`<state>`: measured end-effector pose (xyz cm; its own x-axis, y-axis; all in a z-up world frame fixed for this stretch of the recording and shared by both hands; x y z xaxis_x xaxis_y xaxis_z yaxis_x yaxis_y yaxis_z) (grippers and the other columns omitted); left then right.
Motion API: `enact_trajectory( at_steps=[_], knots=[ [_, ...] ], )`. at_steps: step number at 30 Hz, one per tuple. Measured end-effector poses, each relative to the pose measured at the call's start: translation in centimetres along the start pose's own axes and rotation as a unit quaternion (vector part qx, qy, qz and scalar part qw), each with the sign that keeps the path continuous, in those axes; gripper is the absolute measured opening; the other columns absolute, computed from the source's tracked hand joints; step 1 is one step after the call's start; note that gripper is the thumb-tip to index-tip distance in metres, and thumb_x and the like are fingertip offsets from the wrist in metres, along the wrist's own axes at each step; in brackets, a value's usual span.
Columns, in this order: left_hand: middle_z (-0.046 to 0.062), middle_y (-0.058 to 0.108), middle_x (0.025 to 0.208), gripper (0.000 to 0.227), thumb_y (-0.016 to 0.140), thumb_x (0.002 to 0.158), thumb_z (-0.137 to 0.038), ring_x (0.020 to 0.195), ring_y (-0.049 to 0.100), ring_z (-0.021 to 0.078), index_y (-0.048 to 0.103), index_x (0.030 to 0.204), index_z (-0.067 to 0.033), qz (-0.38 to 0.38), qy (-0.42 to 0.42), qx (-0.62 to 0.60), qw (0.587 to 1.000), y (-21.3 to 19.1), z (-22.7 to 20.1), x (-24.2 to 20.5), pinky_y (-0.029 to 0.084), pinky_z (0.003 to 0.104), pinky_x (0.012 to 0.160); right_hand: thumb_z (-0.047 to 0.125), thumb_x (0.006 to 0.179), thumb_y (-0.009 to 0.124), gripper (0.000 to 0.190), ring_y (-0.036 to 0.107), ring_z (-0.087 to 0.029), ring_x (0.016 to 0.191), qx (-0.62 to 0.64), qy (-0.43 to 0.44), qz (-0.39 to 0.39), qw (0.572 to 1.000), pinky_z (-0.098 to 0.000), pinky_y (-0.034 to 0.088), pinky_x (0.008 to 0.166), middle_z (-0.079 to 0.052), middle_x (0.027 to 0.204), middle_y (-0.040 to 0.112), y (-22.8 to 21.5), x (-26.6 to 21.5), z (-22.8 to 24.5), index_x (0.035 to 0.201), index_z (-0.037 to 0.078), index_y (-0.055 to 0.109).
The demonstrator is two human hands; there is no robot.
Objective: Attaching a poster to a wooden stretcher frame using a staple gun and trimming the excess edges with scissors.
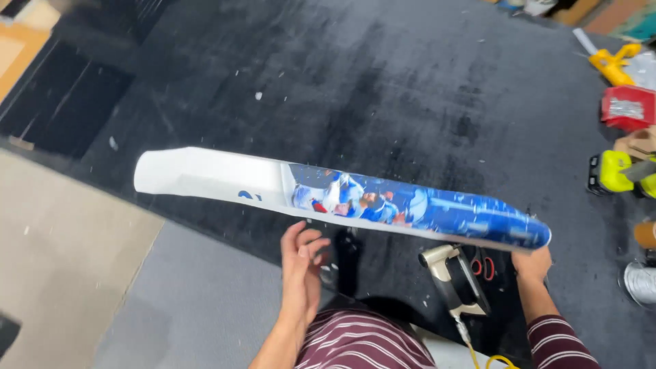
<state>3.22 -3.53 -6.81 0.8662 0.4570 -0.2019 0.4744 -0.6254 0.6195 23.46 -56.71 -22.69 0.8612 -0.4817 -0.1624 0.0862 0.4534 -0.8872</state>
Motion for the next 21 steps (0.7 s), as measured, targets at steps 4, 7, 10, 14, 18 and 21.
enact_trajectory(
  at_steps=[4,7,10,14,18,21],
  knots=[
    [0.01,0.058,0.146,0.085,0.073,0.074,-0.043,0.118,0.063,0.0292,0.044,0.15,-0.0176,-0.074,-0.073,-0.14,0.985,1.8,3.9,-3.8,0.054,0.05,0.098,0.031,0.084,0.067,0.054,0.063,-0.055,0.103,-0.054,-0.056,-0.044,0.996,-0.0562,0.045,0.096,-0.032,0.111,0.07,3.5,7.0,-6.7,0.13,0.001,0.065],
    [0.01,0.072,0.095,0.025,0.069,0.094,-0.026,0.089,0.07,0.0207,0.063,0.108,-0.0062,-0.222,-0.036,-0.117,0.967,-2.6,6.7,-7.5,0.061,0.045,0.08,0.029,0.075,0.06,0.052,0.062,-0.046,0.105,-0.051,-0.044,-0.054,0.996,-0.0485,0.036,0.1,-0.021,0.109,0.07,2.9,9.2,-8.7,0.123,0.008,0.062],
    [0.017,0.069,0.122,0.042,0.058,0.098,-0.024,0.107,0.068,0.0284,0.055,0.135,-0.0052,-0.274,-0.063,-0.064,0.957,-5.2,7.8,-10.5,0.059,0.049,0.086,0.026,0.074,0.061,0.046,0.064,-0.047,0.101,-0.086,-0.062,-0.052,0.993,-0.0495,0.04,0.098,-0.019,0.104,0.071,2.5,9.7,-9.4,0.115,0.007,0.064],
    [-0.001,0.07,0.1,0.025,0.063,0.101,-0.026,0.082,0.067,0.0113,0.06,0.122,-0.0133,-0.303,0.017,-0.007,0.953,-8.7,8.4,-9.0,0.054,0.031,0.057,0.021,0.081,0.066,0.043,0.052,-0.044,0.11,-0.125,0.016,-0.056,0.99,-0.0547,0.048,0.091,-0.019,0.12,0.061,0.2,8.7,-7.6,0.122,0.011,0.057],
    [-0.006,0.064,0.102,0.025,0.054,0.107,-0.031,0.082,0.059,0.0096,0.057,0.13,-0.0209,-0.367,-0.024,0.071,0.927,-8.8,4.5,-7.5,0.042,0.027,0.058,0.019,0.085,0.069,0.038,0.051,-0.042,0.115,-0.15,0.041,-0.078,0.985,-0.0603,0.047,0.09,-0.017,0.124,0.06,-1.7,7.8,-6.0,0.12,0.013,0.056],
    [-0.011,0.057,0.085,0.015,0.055,0.11,-0.028,0.081,0.056,0.0032,0.058,0.123,-0.0221,-0.399,-0.064,0.06,0.913,-13.3,5.8,-6.5,0.051,0.029,0.071,0.023,0.084,0.074,0.044,0.053,-0.039,0.112,-0.225,-0.029,-0.064,0.972,-0.0557,0.045,0.086,-0.014,0.122,0.063,-1.5,8.4,-5.6,0.125,0.016,0.059]
  ],
)
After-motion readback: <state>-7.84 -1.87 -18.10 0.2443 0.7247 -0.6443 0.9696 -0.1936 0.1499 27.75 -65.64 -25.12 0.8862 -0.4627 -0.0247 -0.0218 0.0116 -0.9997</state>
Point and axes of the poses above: each hand's wrist, its own x-axis towards the middle knuckle, its own y-axis out of the palm, z = x × y, the point moved 6 cm from there along x, towards the middle knuckle
